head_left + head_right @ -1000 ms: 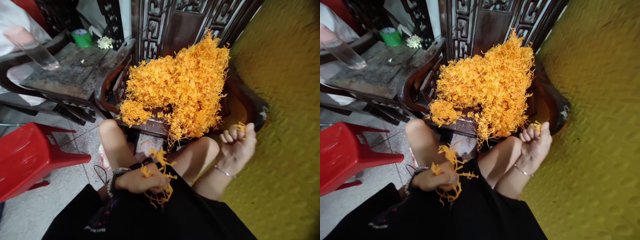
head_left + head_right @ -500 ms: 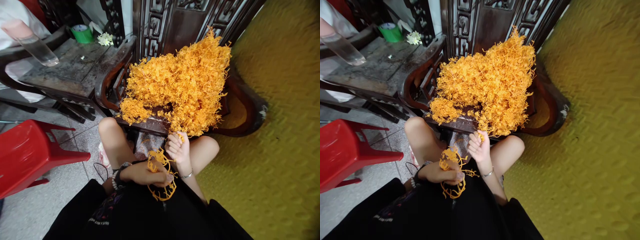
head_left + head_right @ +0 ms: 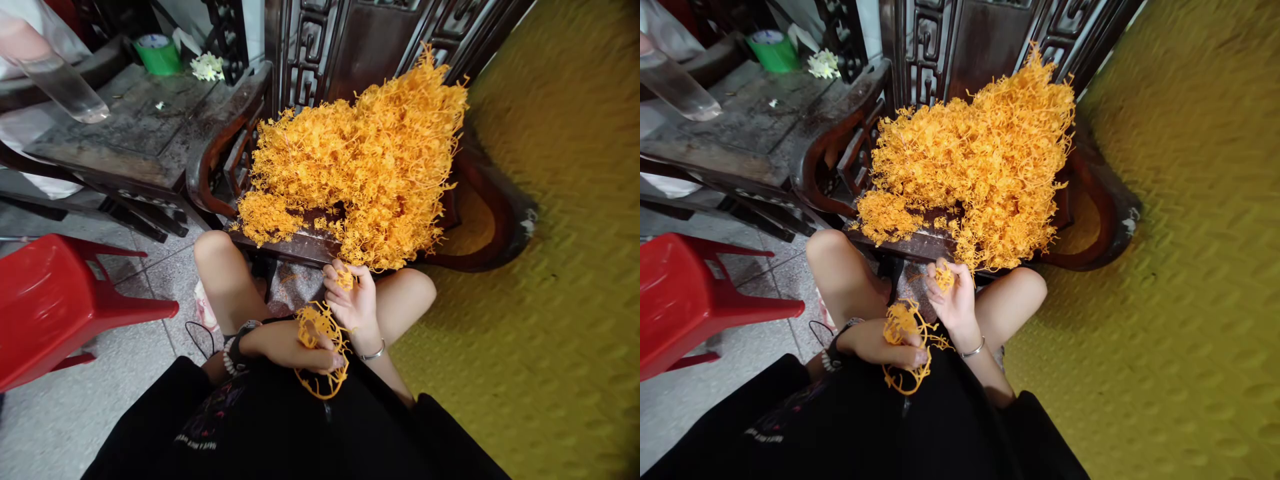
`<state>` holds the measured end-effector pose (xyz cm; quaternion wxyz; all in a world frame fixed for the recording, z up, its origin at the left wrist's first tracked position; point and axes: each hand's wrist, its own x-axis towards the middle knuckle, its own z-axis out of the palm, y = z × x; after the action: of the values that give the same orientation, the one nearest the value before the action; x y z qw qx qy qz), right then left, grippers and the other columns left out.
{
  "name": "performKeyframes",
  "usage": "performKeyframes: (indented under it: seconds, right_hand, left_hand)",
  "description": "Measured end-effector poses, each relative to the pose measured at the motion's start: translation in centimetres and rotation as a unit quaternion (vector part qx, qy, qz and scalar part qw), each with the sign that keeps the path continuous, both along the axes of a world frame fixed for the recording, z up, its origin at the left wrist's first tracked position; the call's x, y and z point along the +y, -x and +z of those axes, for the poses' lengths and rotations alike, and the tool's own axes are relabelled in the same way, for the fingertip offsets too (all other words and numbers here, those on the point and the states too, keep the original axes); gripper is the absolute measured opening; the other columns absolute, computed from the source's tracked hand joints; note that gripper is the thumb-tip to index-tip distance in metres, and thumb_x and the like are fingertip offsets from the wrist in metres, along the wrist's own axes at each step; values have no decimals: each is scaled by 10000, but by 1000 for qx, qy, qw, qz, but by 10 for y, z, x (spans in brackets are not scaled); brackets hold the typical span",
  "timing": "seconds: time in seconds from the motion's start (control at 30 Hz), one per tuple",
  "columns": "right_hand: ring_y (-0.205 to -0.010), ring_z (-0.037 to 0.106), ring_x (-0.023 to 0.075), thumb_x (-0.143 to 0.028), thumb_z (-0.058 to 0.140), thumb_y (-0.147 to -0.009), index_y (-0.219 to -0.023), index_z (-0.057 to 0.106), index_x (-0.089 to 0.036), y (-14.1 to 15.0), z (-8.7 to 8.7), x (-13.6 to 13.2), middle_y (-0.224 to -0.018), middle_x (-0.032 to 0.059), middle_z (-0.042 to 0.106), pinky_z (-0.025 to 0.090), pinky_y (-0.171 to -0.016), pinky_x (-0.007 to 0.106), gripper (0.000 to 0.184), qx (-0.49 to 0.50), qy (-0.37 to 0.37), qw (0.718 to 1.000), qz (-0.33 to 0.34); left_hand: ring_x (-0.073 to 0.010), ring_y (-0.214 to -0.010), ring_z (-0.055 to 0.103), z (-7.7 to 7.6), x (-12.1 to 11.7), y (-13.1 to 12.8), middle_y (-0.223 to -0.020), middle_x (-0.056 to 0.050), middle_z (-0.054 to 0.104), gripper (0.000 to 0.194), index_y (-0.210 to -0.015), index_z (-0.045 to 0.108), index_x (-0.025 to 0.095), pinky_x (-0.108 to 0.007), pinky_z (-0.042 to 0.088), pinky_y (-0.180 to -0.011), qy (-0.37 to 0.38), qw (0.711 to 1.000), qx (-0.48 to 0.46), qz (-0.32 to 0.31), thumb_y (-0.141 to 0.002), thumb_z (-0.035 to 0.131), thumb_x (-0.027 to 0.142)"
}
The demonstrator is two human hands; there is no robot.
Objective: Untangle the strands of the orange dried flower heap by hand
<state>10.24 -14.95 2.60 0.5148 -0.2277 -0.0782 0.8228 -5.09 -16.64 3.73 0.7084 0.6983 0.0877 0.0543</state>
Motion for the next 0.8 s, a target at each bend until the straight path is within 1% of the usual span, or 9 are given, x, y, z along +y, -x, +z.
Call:
performKeyframes:
  seconds: [0.13,0.27,0.37,0.43,0.5,0.57,0.6,0.67,0.8]
  right_hand:
    - [-416,365,34,-173,486,-770,-709,469,-178,-1,0,0,-654,-22,538,315,-308,82,64,-15,3,1000,-6]
    - [-462,372,14,-111,537,-748,-825,524,-172,-4,3,1,-739,-25,552,274,-333,57,99,-29,-5,998,51]
    - [-476,353,17,-132,586,-762,-930,557,-183,-10,6,0,-719,-36,515,270,-363,74,178,-73,-51,991,102]
    - [-465,315,34,-207,595,-802,-873,566,-187,-15,7,-2,-634,-50,448,259,-369,104,79,-120,-99,981,120]
    - [-449,268,50,-310,582,-839,-772,560,-184,-20,11,-4,-570,-59,383,232,-362,139,144,-184,-158,962,124]
    - [-452,283,60,-380,588,-840,-708,559,-179,-26,17,-7,-552,-54,387,246,-378,175,242,-286,-237,921,112]
    - [-465,315,65,-394,614,-822,-708,572,-177,-28,21,-8,-558,-50,409,273,-401,191,249,-346,-282,889,103]
    - [-510,383,78,-385,706,-747,-766,606,-177,-32,31,-11,-588,-46,449,327,-462,218,232,-465,-362,804,78]
    - [-575,460,99,-321,822,-617,-936,623,-181,-33,40,-13,-668,-39,514,385,-546,244,401,-625,-449,638,28]
  left_hand:
    - [-88,-515,396,-3,6,-4,-530,29,443,369,-575,385,182,-235,330,-531,-78,996,-13,-42,-914,372,328]
    - [-101,-545,418,-2,12,-6,-554,19,494,320,-583,396,191,-240,352,-564,-109,992,-36,-46,-888,414,286]
    - [-96,-509,396,1,14,-4,-534,23,484,309,-576,389,192,-239,355,-550,-110,992,-48,-38,-879,426,241]
    - [-91,-498,392,1,15,-3,-528,26,473,306,-575,392,190,-238,357,-546,-108,992,-47,-38,-876,434,225]
    - [-89,-510,401,0,15,-4,-544,25,478,301,-584,410,186,-235,361,-550,-99,994,-40,-37,-880,435,234]
    - [-87,-523,404,-3,15,-4,-558,26,477,308,-594,425,180,-231,359,-547,-89,996,-12,-22,-891,421,261]
    - [-85,-524,399,-5,15,-5,-560,28,471,314,-597,427,177,-230,357,-545,-84,996,9,-7,-896,409,273]
    - [-83,-527,386,-7,15,-5,-560,35,453,322,-603,426,174,-234,350,-551,-81,994,55,39,-899,389,295]
    - [-102,-613,404,-9,16,-6,-652,23,478,268,-653,436,175,-245,354,-600,-97,979,112,142,-874,395,322]
